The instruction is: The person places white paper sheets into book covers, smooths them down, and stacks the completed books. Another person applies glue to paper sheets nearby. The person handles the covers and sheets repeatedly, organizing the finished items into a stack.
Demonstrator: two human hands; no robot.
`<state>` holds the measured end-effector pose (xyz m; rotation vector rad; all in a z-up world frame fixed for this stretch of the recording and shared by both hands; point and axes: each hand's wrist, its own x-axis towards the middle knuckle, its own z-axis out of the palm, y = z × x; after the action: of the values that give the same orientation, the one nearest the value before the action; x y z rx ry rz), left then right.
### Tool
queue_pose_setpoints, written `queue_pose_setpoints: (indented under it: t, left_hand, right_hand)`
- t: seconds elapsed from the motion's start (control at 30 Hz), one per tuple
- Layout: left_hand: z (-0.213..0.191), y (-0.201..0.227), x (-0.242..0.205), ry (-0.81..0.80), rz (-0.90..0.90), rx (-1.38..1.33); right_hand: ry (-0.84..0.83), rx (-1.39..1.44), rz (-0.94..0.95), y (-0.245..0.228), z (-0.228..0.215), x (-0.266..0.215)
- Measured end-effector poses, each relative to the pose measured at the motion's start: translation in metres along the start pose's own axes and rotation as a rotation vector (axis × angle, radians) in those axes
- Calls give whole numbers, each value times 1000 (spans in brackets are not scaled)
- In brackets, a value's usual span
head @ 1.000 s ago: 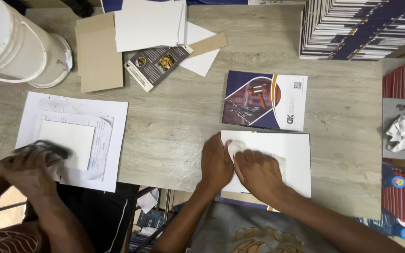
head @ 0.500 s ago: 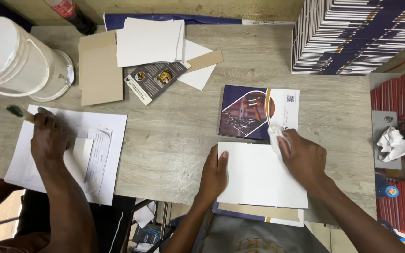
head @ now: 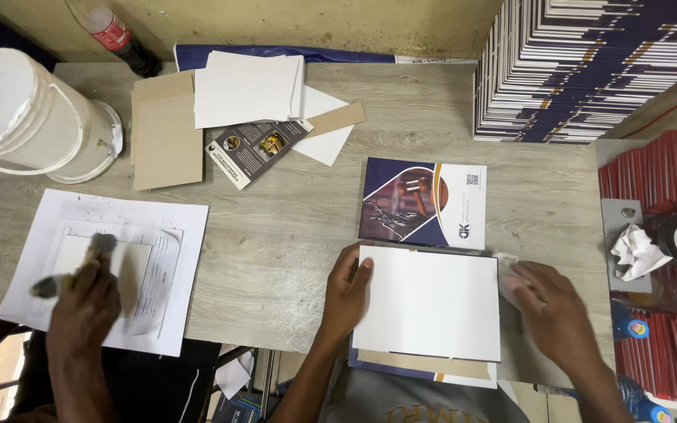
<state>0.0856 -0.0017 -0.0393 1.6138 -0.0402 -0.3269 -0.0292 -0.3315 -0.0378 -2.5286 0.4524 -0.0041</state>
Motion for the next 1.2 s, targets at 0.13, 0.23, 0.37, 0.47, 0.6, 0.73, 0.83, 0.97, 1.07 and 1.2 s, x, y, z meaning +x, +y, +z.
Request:
queue_pose_setpoints:
  t: [0.13,0.23,0.37,0.47,0.6,0.73,0.83,0.97,1.07,1.2]
  left_hand:
    - [4,39,17,-16,-31,-128]
    - [3,64,50,11,53,-100]
    - [6,27,132,46,153,111]
    - [20,-16,174,7,68,360]
    - [31,-37,180,-37,57,638]
    - [29,-45,178,-54,68,670]
    - [26,-53,184,-41,92,598]
    - [22,-67,188,-96,108,350]
    - [22,-62,195,-134,33,336]
    - [21,-57,193,-133,-16,362]
  right_hand:
    - [-37,173,79,-80,-11,9]
    - [18,376,157,-148,-43,35]
    - [0,385,204,-132,-17,106]
    - [-70,283,264,-98,24,142]
    - [-181,271,299,-81,57,146]
    - [-169,325,190,-84,48,142]
    - [-159,333,85,-90,44,140]
    - [-113,451,47,-82,49,133]
    - [-96,468,41,-65,60,136]
    - [-81,472,25,-66,62,135]
